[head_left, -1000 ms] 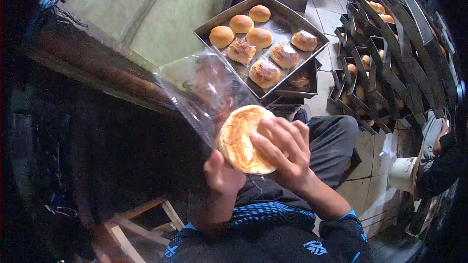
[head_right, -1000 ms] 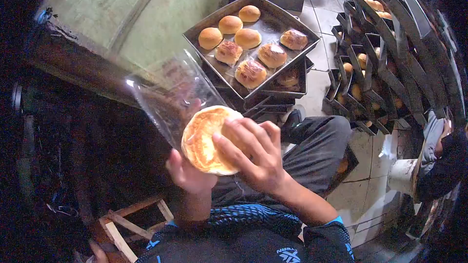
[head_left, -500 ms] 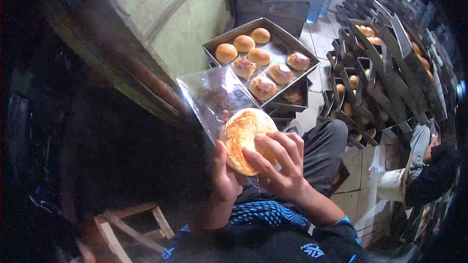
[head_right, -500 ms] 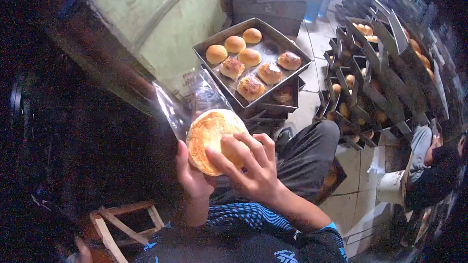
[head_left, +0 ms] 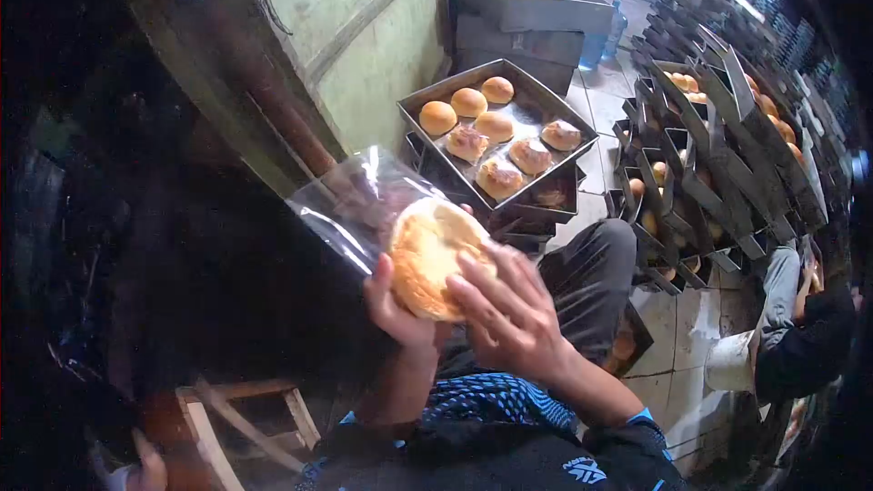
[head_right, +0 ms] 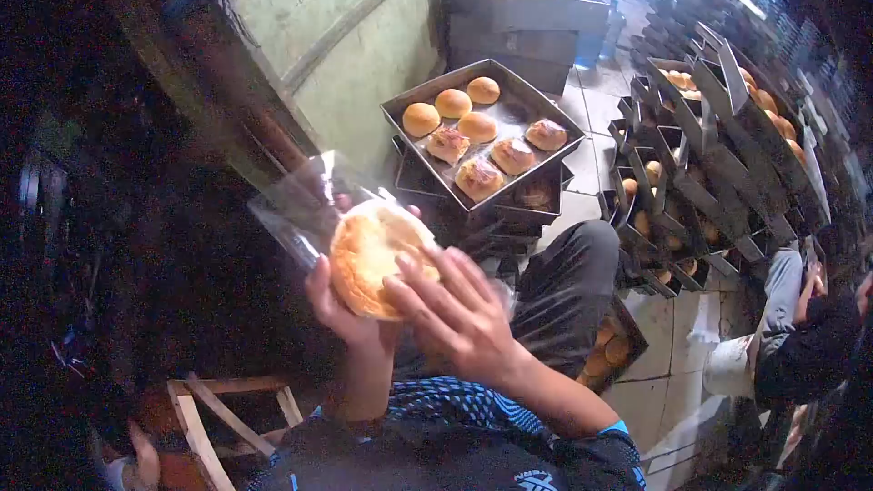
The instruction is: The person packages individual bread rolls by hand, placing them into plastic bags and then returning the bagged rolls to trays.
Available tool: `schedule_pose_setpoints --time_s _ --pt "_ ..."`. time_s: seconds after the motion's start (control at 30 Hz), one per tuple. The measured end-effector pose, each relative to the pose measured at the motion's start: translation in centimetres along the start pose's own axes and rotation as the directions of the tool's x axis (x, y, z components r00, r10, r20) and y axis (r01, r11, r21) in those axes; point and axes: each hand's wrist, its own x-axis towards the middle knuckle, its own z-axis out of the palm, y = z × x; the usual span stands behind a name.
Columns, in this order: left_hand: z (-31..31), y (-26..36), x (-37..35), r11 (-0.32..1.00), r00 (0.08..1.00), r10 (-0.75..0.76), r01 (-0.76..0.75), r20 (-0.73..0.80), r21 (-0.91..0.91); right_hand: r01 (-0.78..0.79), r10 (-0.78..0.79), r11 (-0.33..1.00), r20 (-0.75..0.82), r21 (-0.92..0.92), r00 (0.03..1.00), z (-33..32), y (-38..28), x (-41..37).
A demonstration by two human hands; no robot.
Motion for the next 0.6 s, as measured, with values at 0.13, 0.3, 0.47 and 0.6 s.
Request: schedule_pose_setpoints --time_s 0.13,0.3,0.47,0.6 --pt "0.2 -1.0 -0.7 0.973 0.989 0.078 -0.102 0.123 0.205 0.010 -0.010 0.992 0.000 0.123 1.000 -0.1 -0.1 -0.7" --pt "1.0 -0.2 -1.0 0.994 0.984 0.051 -0.065 0.169 0.083 0.056 -0.060 0.991 0.027 0.121 0.998 -0.8 0.4 -1.0" --pt "-1.6 -2.0 -1.7 0.963 0.958 0.076 -0.143 0.277 0.230 0.003 0.003 0.995 -0.059 0.101 0.998 -1.2 0.6 -1.0" --pt "1.3 -1.7 0.6 0.991 0.959 0.082 -0.108 0.272 0.082 0.030 -0.027 0.996 -0.039 0.078 0.999 -0.2 1.5 -1.1"
